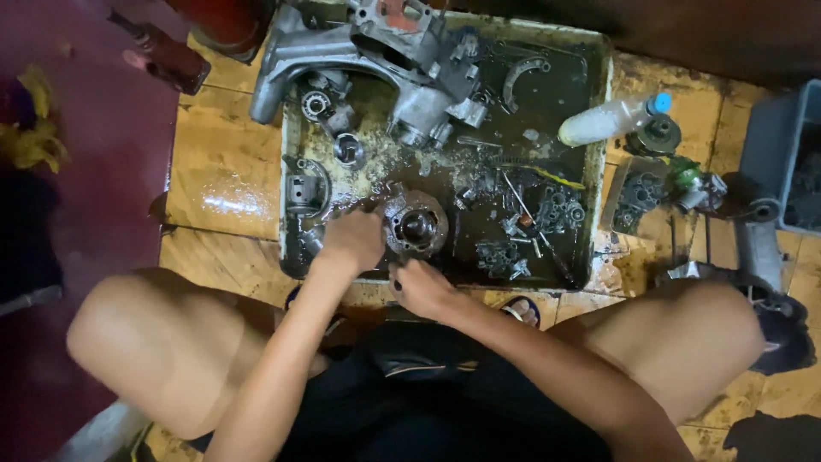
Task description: Cleaning a motorcycle engine gear component using a brush and solvent in a metal tray.
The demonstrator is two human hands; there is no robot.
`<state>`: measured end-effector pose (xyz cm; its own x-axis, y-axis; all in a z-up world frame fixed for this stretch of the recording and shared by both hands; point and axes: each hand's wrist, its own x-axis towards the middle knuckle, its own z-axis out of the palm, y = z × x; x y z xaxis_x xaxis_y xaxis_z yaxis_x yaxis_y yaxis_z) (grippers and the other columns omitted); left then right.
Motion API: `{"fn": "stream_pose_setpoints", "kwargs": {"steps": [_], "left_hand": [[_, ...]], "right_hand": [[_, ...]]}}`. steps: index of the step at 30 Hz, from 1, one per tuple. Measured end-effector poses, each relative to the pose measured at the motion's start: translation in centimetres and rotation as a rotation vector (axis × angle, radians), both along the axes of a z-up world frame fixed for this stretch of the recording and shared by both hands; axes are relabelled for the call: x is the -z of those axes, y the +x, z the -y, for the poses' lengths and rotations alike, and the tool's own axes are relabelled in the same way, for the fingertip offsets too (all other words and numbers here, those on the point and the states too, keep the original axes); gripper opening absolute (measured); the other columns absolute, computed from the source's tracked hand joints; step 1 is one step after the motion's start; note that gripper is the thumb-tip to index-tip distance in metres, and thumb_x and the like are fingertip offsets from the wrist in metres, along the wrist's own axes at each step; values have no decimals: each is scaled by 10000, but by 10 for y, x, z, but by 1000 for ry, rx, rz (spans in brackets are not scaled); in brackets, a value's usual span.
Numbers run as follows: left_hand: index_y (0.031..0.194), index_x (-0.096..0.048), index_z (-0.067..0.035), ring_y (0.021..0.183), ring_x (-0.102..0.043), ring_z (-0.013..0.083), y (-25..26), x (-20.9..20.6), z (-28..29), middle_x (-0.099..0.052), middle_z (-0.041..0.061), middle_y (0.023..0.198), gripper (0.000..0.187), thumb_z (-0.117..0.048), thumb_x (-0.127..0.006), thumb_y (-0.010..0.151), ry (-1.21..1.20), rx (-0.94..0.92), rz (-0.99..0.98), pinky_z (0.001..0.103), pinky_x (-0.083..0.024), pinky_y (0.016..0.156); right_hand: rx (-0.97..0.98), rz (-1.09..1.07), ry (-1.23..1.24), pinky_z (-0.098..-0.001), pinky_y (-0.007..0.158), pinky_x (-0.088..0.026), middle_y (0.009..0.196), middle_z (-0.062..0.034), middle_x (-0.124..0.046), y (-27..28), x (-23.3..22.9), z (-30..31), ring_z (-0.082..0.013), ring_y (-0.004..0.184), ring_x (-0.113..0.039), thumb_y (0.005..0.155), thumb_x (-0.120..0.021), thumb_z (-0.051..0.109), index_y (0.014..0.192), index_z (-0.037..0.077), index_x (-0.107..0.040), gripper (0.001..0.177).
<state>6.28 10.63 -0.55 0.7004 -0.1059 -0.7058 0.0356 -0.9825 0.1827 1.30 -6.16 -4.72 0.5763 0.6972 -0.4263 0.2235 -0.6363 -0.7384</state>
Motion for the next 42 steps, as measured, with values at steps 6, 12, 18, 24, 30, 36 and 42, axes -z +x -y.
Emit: {"fn": "stream_pose_setpoints", "kwargs": {"steps": [6,12,18,24,30,36,42], "left_hand": [[1081,-791,-24,954,-772,364,4,-26,7,-783,194,978,300,-183,-553,988,-42,-13,-67,491,-616,807],[1252,-725,-38,1150,-678,432,16,-42,18,-737,211,1182,419,-287,-527,979,-68,13,52,568,-484,987],[1421,-591,-53,1192,-650,477,14,-75,0,-707,266,1206,495,-306,-406,1038,-204,-112,138,601,-458,1024],[1398,-584,7,1189,-640,481,7,-191,-29,-691,292,1221,431,-122,-467,1004,-574,-440,344,651,-485,987],[1489,-462,-37,1353,-508,396,-8,-200,-86,-535,196,1509,498,-302,-413,1070,-535,-356,486,581,-404,1039],[1503,-433,-10,1368,-459,417,-9,-192,-110,-500,229,1517,561,-343,-426,1051,-455,-411,399,535,-374,1032],[1506,-496,12,1287,-546,514,3,-214,-98,-589,330,1367,527,-213,-507,1030,-381,-464,305,656,-445,1018]], "right_hand": [[7,-41,-89,-426,666,-596,966,-257,-751,14,-25,7,-387,875,-749,1007,-567,159,1002,-32,-751,265],[-4,31,218,-502,838,-574,1097,-257,-723,38,-31,11,-444,1002,-710,977,-548,40,1024,-26,-728,197],[18,-144,119,-523,757,-551,977,-281,-742,25,-11,8,-457,932,-719,914,-642,33,1009,-71,-706,155],[-84,-155,-251,-487,876,-595,1163,-253,-681,40,-35,2,-411,1072,-713,918,-690,206,1269,90,-692,370],[-194,-239,-187,-336,769,-610,1016,-112,-746,70,-60,-9,-192,824,-732,1025,-597,147,1034,62,-704,136],[-170,-70,-153,-349,557,-513,861,-108,-682,82,-59,-14,-186,607,-635,967,-694,85,1102,32,-697,145],[-368,18,-364,-532,923,-562,1313,-266,-567,85,-4,-35,-431,1136,-638,964,-649,333,1250,46,-595,410]]}}
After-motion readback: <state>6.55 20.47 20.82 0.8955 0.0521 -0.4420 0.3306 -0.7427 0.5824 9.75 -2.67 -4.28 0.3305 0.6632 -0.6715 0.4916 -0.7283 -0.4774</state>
